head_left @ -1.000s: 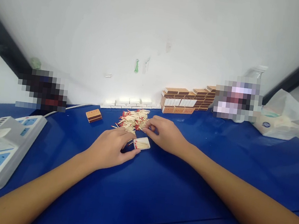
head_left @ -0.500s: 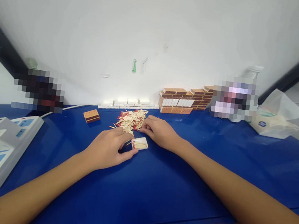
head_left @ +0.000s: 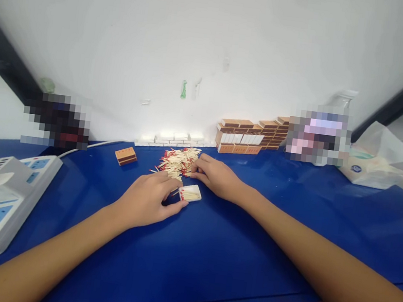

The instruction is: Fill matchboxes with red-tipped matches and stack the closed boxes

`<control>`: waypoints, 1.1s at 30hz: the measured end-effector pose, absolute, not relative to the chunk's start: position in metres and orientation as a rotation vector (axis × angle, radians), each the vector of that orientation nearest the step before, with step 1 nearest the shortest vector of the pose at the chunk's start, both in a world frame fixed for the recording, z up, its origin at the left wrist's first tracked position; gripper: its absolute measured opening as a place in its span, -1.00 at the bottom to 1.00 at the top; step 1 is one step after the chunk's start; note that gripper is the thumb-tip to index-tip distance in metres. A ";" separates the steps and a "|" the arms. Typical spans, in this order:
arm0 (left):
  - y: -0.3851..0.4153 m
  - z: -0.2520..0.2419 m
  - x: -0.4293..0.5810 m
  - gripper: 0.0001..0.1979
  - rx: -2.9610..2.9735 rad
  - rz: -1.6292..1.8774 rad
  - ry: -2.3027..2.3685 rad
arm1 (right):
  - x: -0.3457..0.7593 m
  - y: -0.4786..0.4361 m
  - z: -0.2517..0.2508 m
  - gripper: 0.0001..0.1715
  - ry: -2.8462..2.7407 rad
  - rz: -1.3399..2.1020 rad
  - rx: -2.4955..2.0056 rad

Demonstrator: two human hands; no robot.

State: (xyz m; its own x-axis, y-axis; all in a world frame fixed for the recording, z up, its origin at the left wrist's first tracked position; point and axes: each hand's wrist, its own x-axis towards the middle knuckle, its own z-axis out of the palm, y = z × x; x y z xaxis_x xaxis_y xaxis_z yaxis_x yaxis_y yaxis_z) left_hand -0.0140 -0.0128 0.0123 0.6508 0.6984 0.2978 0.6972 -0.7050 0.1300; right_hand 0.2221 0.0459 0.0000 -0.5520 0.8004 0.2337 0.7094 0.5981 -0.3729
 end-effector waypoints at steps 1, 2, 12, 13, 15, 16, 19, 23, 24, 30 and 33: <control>-0.013 0.013 -0.014 -0.67 2.848 0.511 1.208 | 0.223 0.046 0.000 -0.86 -2.451 0.336 -1.206; -0.013 0.013 -0.014 -0.67 2.846 0.506 1.212 | 0.223 0.046 -0.001 -0.85 -2.452 0.337 -1.200; -0.013 0.012 -0.014 -0.67 2.857 0.503 1.218 | 0.228 0.045 0.003 -0.86 -2.470 0.416 -1.226; -0.013 0.012 -0.014 -0.66 2.855 0.500 1.217 | 0.228 0.045 0.003 -0.86 -2.474 0.423 -1.225; -0.013 0.012 -0.014 -0.66 2.849 0.496 1.218 | 0.230 0.045 0.002 -0.87 -2.470 0.437 -1.230; -0.013 0.012 -0.014 -0.66 2.846 0.493 1.220 | 0.230 0.045 0.002 -0.87 -2.467 0.445 -1.230; -0.012 0.012 -0.014 -0.66 2.846 0.493 1.221 | 0.231 0.045 0.001 -0.88 -2.463 0.459 -1.216; -0.012 0.012 -0.014 -0.67 2.855 0.504 1.210 | 0.233 0.045 -0.001 -0.87 -2.458 0.467 -1.196; -0.013 0.012 -0.014 -0.67 2.854 0.505 1.208 | 0.233 0.045 -0.001 -0.86 -2.457 0.472 -1.186; -0.014 0.012 -0.014 -0.68 2.842 0.507 1.210 | 0.234 0.045 0.002 -0.89 -2.466 0.488 -1.187; -0.013 0.012 -0.014 -0.67 2.843 0.518 1.213 | 0.233 0.044 0.004 -0.87 -2.475 0.508 -1.217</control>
State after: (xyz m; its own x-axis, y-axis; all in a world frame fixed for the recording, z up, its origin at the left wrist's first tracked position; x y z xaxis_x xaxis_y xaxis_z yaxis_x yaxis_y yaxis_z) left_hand -0.0139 -0.0132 0.0118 0.6459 0.7034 0.2967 0.7009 -0.7004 0.1348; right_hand 0.2335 0.0440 0.0038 -0.5779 0.8041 0.1391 0.6842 0.5704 -0.4545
